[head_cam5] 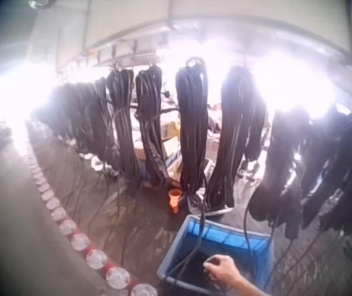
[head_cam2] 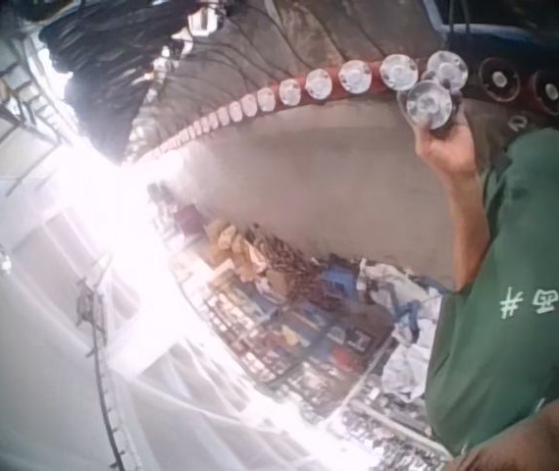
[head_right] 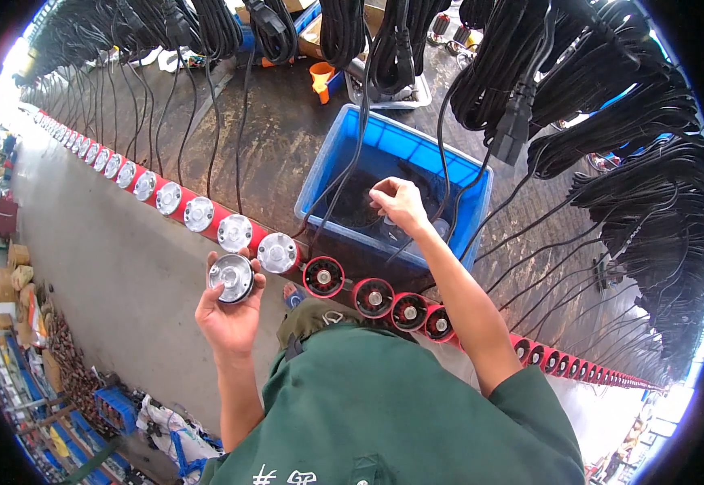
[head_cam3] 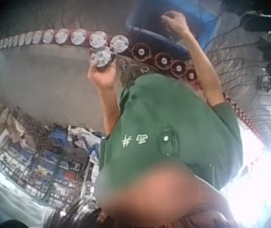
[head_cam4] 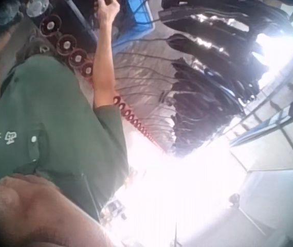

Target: The person picks up a component from a blue bin, fits it onto a red cylindrical pump base, and secures it by tapping it into place with a hammer.

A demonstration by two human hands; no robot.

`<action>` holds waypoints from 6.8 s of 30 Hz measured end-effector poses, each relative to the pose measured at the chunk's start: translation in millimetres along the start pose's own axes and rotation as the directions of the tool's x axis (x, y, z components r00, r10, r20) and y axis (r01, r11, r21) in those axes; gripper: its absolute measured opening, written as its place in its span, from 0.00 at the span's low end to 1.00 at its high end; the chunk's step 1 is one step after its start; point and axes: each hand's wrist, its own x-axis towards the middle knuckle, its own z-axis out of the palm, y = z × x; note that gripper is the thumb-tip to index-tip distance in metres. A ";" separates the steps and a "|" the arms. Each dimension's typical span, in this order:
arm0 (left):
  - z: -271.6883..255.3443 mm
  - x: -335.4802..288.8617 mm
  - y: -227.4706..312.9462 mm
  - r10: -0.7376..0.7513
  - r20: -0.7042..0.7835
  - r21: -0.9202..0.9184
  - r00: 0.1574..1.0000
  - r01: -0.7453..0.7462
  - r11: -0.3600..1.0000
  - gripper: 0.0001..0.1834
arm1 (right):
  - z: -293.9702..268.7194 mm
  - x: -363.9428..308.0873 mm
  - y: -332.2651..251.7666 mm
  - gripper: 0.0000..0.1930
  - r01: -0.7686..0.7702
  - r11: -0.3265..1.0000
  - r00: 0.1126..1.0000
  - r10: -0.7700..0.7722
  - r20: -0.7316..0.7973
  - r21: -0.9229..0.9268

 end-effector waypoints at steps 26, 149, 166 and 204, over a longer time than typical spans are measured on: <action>1.2 8.2 -4.1 -0.072 -0.035 0.046 0.997 0.073 0.996 0.30 | 78.1 -137.3 -27.6 0.22 0.706 0.609 0.708 -0.604 0.366 -0.362; -46.9 8.2 -100.2 0.051 0.491 0.851 0.870 -0.465 -0.244 0.32 | 36.6 -114.1 -2.6 0.17 -0.080 0.997 0.870 0.063 0.489 0.014; -73.7 22.8 -99.7 -0.016 0.669 0.703 0.743 -0.640 -0.309 0.32 | 12.2 -107.2 -26.8 0.08 0.169 0.972 0.951 -0.117 -0.286 0.164; -87.6 31.5 -129.8 0.208 0.539 0.833 0.817 -0.553 0.013 0.51 | -17.8 70.1 90.7 0.21 -0.494 0.763 0.847 0.316 -0.426 -0.416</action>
